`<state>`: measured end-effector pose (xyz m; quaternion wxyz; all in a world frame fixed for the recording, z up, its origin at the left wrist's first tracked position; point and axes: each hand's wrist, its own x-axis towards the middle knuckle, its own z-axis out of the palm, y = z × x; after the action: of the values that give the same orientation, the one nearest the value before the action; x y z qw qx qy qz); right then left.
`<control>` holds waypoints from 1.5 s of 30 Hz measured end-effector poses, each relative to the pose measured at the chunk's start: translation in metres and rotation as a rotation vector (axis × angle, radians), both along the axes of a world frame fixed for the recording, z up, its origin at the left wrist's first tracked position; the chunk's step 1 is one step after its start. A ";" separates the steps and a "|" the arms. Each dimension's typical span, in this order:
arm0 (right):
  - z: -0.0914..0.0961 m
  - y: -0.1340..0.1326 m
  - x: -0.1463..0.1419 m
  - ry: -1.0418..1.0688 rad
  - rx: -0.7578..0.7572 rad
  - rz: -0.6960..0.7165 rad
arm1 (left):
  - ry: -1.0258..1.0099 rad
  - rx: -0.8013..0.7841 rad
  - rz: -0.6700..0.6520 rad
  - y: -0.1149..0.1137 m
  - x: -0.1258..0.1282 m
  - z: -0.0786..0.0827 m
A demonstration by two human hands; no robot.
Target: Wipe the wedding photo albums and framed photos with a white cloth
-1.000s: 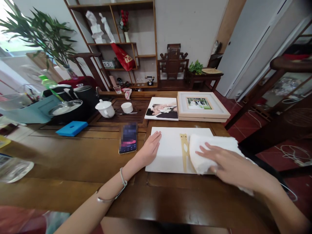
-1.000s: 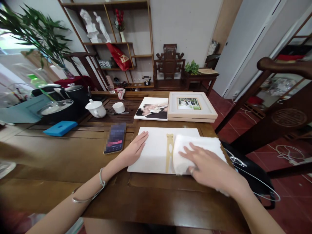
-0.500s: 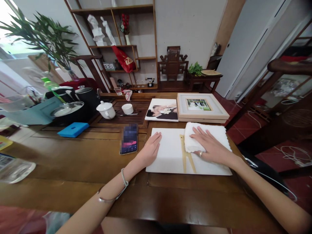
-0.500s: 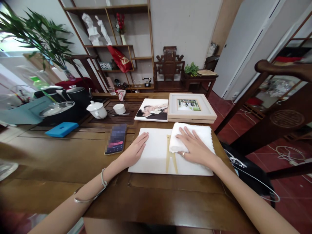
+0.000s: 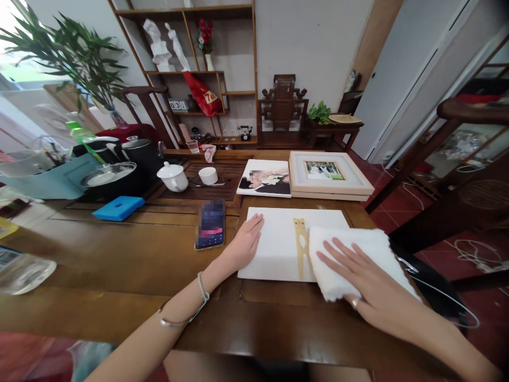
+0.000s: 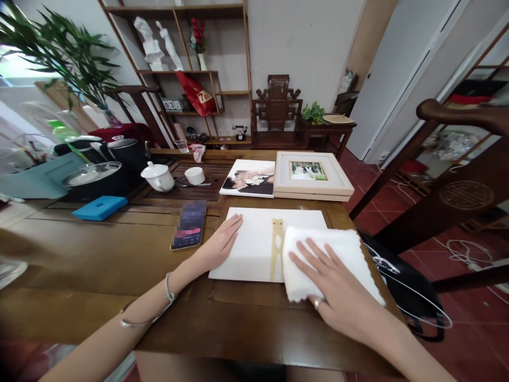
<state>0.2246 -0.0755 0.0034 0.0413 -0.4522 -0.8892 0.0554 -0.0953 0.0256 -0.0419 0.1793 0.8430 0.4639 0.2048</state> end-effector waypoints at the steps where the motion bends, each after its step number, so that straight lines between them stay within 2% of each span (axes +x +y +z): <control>1: 0.001 -0.010 0.002 0.001 -0.009 0.012 | 0.005 -0.010 0.002 0.000 0.000 0.001; 3: 0.001 -0.018 0.007 0.001 -0.032 0.033 | 0.007 -0.022 0.006 -0.001 0.000 0.002; 5: 0.000 -0.009 0.009 0.009 -0.041 0.040 | 0.000 -0.021 0.007 -0.001 0.000 0.002; 13: -0.006 0.097 -0.003 -0.005 0.004 -0.078 | -0.015 0.010 -0.009 0.001 0.000 -0.002; 17: -0.008 0.120 -0.005 -0.010 0.037 -0.140 | -0.026 0.033 -0.014 0.003 -0.002 -0.005; 19: -0.010 0.115 -0.004 -0.010 0.076 -0.168 | -0.038 0.046 -0.019 0.003 -0.003 -0.007; 21: -0.012 0.097 -0.002 -0.013 0.111 -0.168 | -0.044 0.055 -0.026 0.004 -0.003 -0.009; 27: -0.011 -0.002 0.002 -0.026 0.161 -0.037 | -0.030 0.030 -0.015 0.003 -0.001 -0.007; 29: -0.009 -0.027 0.001 -0.038 0.164 -0.002 | -0.026 0.020 -0.010 0.002 -0.001 -0.005; 32: -0.008 -0.038 0.002 -0.052 0.153 0.028 | -0.015 0.009 -0.008 0.000 0.000 -0.003; 36: -0.012 -0.009 0.003 -0.054 0.161 0.000 | -0.001 0.005 -0.002 0.000 0.000 -0.003; 42: -0.013 0.071 -0.007 -0.097 0.077 -0.121 | -0.006 0.042 0.025 0.004 -0.001 -0.010; 45: -0.009 0.104 -0.012 -0.089 0.036 -0.161 | -0.012 0.040 0.036 0.004 -0.001 -0.012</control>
<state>0.2130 0.0282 -0.0054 0.0144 -0.5234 -0.8518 0.0157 -0.0962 0.0301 -0.0542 0.1613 0.8368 0.4737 0.2223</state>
